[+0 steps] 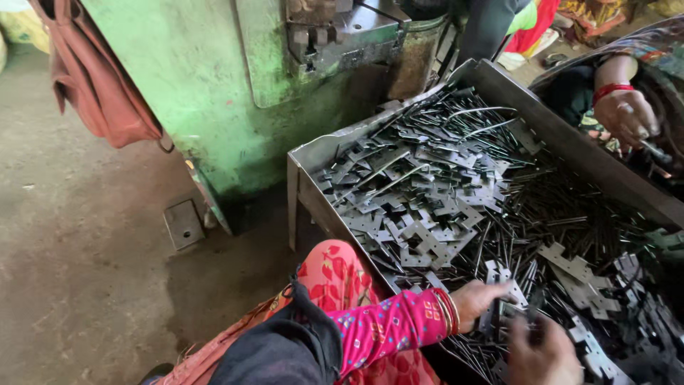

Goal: The person sits on the floor and repeatedly picks up metal plates and pins from a large bin. They insert the pins into the plates to form hinge-like assemblies and place the completed units into a cloth bag. Another person works nearby, also handling the same parts.

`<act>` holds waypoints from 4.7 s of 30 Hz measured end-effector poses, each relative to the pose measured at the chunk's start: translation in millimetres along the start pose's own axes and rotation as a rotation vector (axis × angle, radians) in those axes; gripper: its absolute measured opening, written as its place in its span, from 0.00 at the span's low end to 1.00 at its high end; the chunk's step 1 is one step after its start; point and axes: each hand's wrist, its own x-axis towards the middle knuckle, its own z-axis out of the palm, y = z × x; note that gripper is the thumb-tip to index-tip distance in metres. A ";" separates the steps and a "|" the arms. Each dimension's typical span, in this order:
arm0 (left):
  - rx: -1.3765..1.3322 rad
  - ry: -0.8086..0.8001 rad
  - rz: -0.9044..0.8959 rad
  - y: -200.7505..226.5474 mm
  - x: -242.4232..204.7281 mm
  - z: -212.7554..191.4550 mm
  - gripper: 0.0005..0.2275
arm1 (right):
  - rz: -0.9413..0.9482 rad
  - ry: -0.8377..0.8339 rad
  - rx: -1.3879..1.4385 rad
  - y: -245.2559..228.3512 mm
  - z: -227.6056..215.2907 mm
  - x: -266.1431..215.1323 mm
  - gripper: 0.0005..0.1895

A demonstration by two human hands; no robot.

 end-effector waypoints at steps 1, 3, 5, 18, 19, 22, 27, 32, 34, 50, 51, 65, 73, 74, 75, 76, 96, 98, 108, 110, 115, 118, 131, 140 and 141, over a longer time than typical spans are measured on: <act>-0.086 -0.067 -0.002 -8.8 2.4 -0.8 0.15 | -0.104 0.117 -0.200 -28.4 -2.7 -6.5 0.16; -0.065 -0.014 0.020 -14.5 3.0 -3.0 0.13 | -0.076 0.132 -0.221 -74.7 -14.7 -15.3 0.11; 0.149 0.216 0.047 -15.2 -1.3 -6.9 0.08 | -0.128 0.063 -0.171 -103.2 -25.6 -17.3 0.11; 0.281 -0.034 -0.177 37.7 -61.1 44.7 0.12 | 0.449 -0.184 0.832 -12.4 -51.8 11.1 0.12; 0.284 -0.027 -0.204 40.1 -62.7 48.3 0.13 | 0.503 -0.242 0.921 -9.2 -55.0 7.6 0.11; 0.298 0.045 -0.258 50.3 -64.6 54.2 0.18 | 0.521 -0.220 1.045 -8.1 -67.8 2.9 0.10; 0.186 -0.108 -0.291 52.0 -65.0 66.8 0.29 | 0.230 -0.232 0.908 -31.3 -89.1 21.1 0.10; 0.216 -0.152 -0.333 50.2 -74.5 69.5 0.24 | 0.098 0.136 0.464 -69.8 -77.8 24.7 0.13; 0.330 -0.084 -0.195 52.0 -70.9 68.4 0.19 | 0.113 0.210 0.488 -75.6 -77.2 11.7 0.11; 2.774 0.655 0.337 128.0 -65.4 4.2 0.05 | 0.467 -0.058 0.828 -25.5 -52.8 -51.6 0.14; 2.756 0.608 0.480 129.9 -67.3 -6.0 0.03 | 0.473 -0.067 0.818 -25.1 -54.3 -51.3 0.15; 2.475 0.625 -0.143 166.2 -76.2 1.0 0.12 | 0.063 0.605 0.098 116.3 -199.4 9.8 0.07; 1.125 0.126 0.603 160.0 -93.4 18.3 0.10 | 0.720 0.483 -0.608 251.5 -278.4 34.1 0.22; 0.993 0.071 0.569 161.8 -88.8 17.0 0.09 | 0.672 0.511 -0.746 246.5 -281.5 27.4 0.25; 0.858 0.028 0.537 163.3 -86.3 13.4 0.08 | 0.625 0.569 -0.655 237.0 -281.6 21.1 0.23; 0.764 0.025 0.508 162.9 -82.5 8.7 0.07 | 0.577 0.625 -0.562 223.3 -277.3 12.4 0.21; 0.811 -0.103 0.196 140.4 -108.4 91.4 0.11 | -0.124 -0.502 -0.310 21.6 -41.8 -16.0 0.36; 1.222 -0.096 0.055 121.0 -87.7 86.8 0.08 | -0.067 -0.530 -0.301 21.6 -45.2 -13.1 0.38; 2.695 -0.135 0.333 12.3 -33.6 29.7 0.04 | 0.111 -0.107 0.617 29.2 -60.9 -15.8 0.15; 2.664 -0.164 0.323 17.6 -29.2 28.5 0.04 | 0.400 0.039 1.134 31.5 -64.9 -16.4 0.12; 1.658 -0.093 0.121 73.3 -40.1 50.2 0.09 | 0.896 0.050 1.455 39.6 -80.8 -18.4 0.13; 0.863 0.016 -0.034 99.8 -56.6 58.2 0.09 | 0.789 -0.089 1.543 31.2 -91.5 -20.0 0.11; -0.050 -0.131 -0.038 34.3 -65.7 44.4 0.15 | -0.042 0.109 0.202 -106.1 -76.7 12.2 0.11; 0.133 0.017 -0.108 28.1 -64.7 57.0 0.16 | 0.231 0.057 0.625 -69.1 -83.5 -24.3 0.13; 0.157 -0.038 -0.129 24.6 -63.5 60.2 0.16 | 0.269 0.008 0.710 -63.4 -78.0 -29.9 0.13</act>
